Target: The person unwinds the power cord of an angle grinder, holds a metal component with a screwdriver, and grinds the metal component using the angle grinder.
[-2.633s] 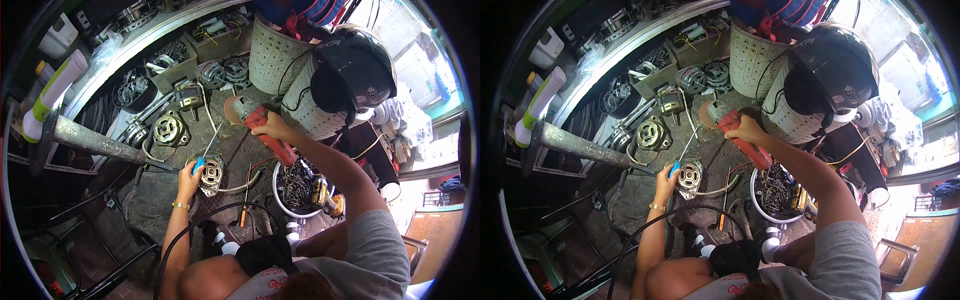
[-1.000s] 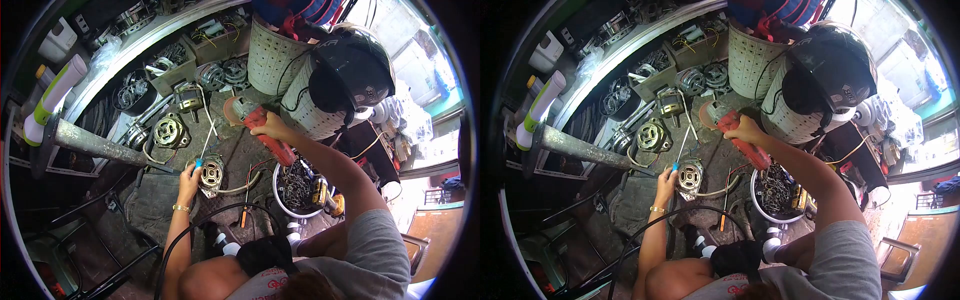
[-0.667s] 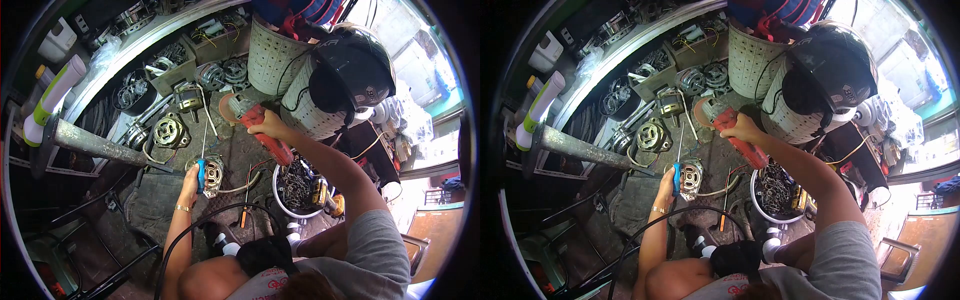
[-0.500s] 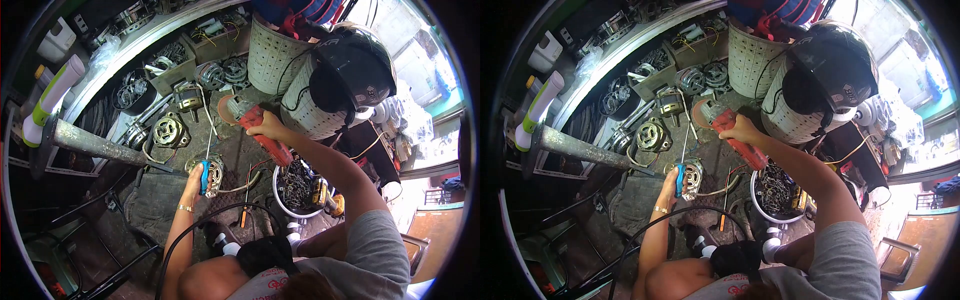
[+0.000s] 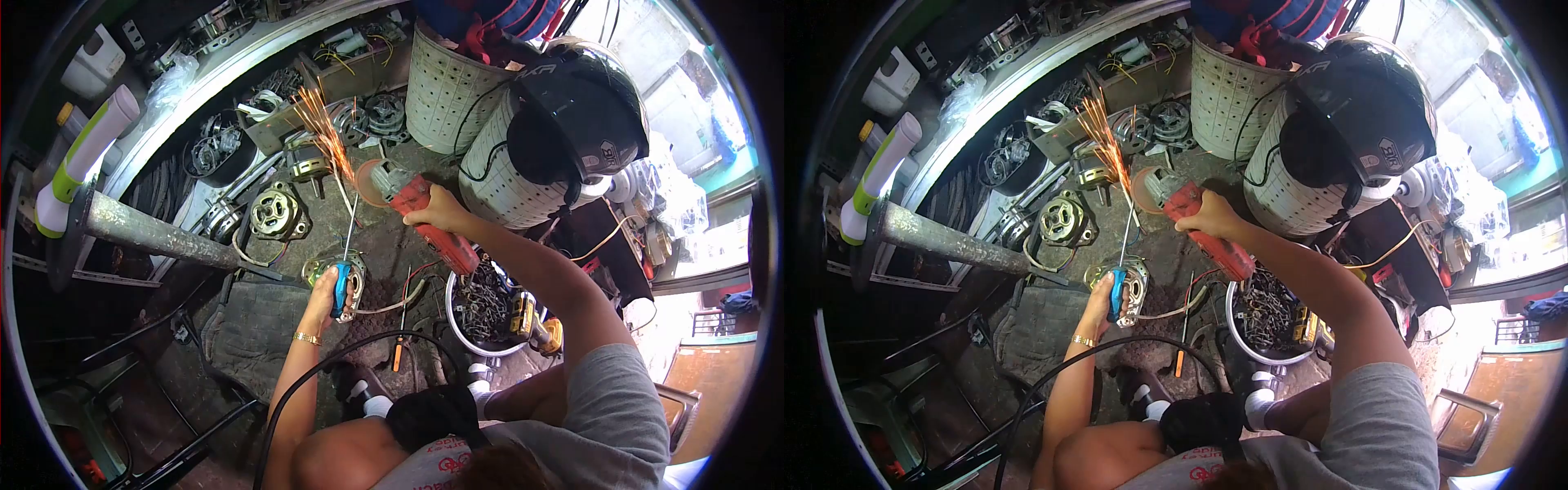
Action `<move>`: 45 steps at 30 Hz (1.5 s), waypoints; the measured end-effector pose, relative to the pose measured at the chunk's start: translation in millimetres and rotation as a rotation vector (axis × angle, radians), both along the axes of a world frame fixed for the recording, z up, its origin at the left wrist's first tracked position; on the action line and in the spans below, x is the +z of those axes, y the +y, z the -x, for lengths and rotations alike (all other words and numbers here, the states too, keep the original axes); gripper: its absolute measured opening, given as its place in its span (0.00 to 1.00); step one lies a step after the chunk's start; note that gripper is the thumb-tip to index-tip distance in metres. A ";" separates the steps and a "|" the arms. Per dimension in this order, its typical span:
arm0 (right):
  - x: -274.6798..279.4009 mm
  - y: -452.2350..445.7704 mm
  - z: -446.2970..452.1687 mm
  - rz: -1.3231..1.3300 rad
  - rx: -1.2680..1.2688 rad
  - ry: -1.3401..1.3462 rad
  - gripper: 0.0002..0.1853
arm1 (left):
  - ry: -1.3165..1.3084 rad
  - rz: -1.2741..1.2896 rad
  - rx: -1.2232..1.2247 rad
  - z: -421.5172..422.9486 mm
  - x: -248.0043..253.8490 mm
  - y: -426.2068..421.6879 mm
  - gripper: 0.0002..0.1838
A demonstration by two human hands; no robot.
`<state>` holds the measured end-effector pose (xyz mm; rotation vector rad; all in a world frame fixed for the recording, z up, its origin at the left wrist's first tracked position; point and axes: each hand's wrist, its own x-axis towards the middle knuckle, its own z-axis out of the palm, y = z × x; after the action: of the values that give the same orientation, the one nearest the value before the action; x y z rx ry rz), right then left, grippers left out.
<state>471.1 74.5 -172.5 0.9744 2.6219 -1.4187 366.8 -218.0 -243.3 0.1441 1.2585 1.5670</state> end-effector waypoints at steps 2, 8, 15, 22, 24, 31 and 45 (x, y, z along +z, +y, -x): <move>-3.9 1.4 0.5 -0.001 0.009 0.001 0.39 | 0.002 -0.003 0.002 0.6 0.1 -0.3 0.19; 2.2 -0.9 1.0 -0.013 0.006 -0.011 0.40 | 0.029 -0.008 -0.027 -0.9 3.0 -1.3 0.20; -7.4 6.6 1.6 -0.052 -0.005 0.016 0.36 | -0.017 -0.041 -0.006 -0.3 -7.5 -10.3 0.22; 8.2 2.8 0.8 0.075 0.052 0.020 0.40 | 0.020 -0.020 -0.006 -1.5 -9.5 -6.0 0.23; 1.4 2.9 1.4 0.018 0.032 0.013 0.40 | 0.027 -0.036 -0.031 -2.0 -7.2 -5.1 0.23; -4.5 4.6 4.0 -0.050 -0.016 -0.025 0.37 | 0.061 -0.006 -0.097 -4.8 2.1 -11.1 0.20; 23.8 -24.9 42.9 0.293 -0.249 0.218 0.23 | 0.961 0.053 -0.060 -104.4 38.9 68.7 0.11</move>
<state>428.2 49.5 -148.7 1.1972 2.3893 -2.0021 471.2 -149.4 -204.3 0.9778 1.9870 1.4311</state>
